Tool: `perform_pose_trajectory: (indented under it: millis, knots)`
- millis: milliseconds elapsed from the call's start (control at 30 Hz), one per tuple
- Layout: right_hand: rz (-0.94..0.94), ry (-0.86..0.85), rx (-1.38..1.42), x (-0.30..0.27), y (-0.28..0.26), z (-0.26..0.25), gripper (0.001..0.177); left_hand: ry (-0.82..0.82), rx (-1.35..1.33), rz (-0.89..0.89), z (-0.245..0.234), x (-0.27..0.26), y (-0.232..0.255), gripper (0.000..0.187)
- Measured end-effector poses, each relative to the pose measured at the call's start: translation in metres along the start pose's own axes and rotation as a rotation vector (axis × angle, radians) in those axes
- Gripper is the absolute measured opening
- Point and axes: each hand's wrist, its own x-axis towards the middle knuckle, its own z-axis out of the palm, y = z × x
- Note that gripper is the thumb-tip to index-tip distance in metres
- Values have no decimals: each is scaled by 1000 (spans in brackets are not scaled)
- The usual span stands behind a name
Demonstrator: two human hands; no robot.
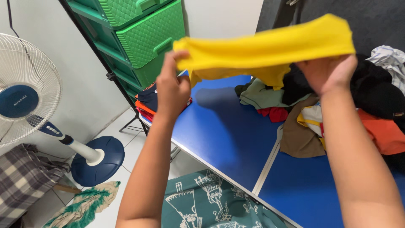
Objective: The person folds a yellow t-shirt and a pair of black shorts by hand on a blue table and then stacks them on top of other folded clothes.
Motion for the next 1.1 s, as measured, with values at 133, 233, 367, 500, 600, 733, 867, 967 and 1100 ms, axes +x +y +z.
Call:
perform_pose_trajectory:
  millis: [133, 233, 367, 500, 600, 733, 867, 967, 1100]
  knots:
    - [181, 217, -225, -24, 30, -75, 50, -22, 149, 68, 17, -50, -10, 29]
    - [329, 290, -387, -44, 69, -140, 44, 9, 169, 105, 41, -89, -27, 27]
    - [466, 401, -396, -74, 120, -195, 41, -227, -226, -485, 88, -146, -71, 21]
    - [325, 508, -106, -98, 163, -218, 37, -713, 178, -666, 137, -221, -122, 42]
    - [308, 573, 5, -112, 182, -225, 36, -998, 157, -669, 170, -278, -131, 42]
    - [409, 570, -10, -126, 200, -214, 36, -1554, -150, -491, 182, -331, -101, 36]
    - [586, 572, -108, -143, 214, -147, 38, -1598, -696, -209, 196, -361, -65, 41]
    - [792, 474, -168, -159, 206, -96, 45, -1725, -174, -22, 190, -347, -44, 41]
    - [721, 515, -527, -173, 222, -99, 42, -1171, 137, -382, 186, -286, -57, 25]
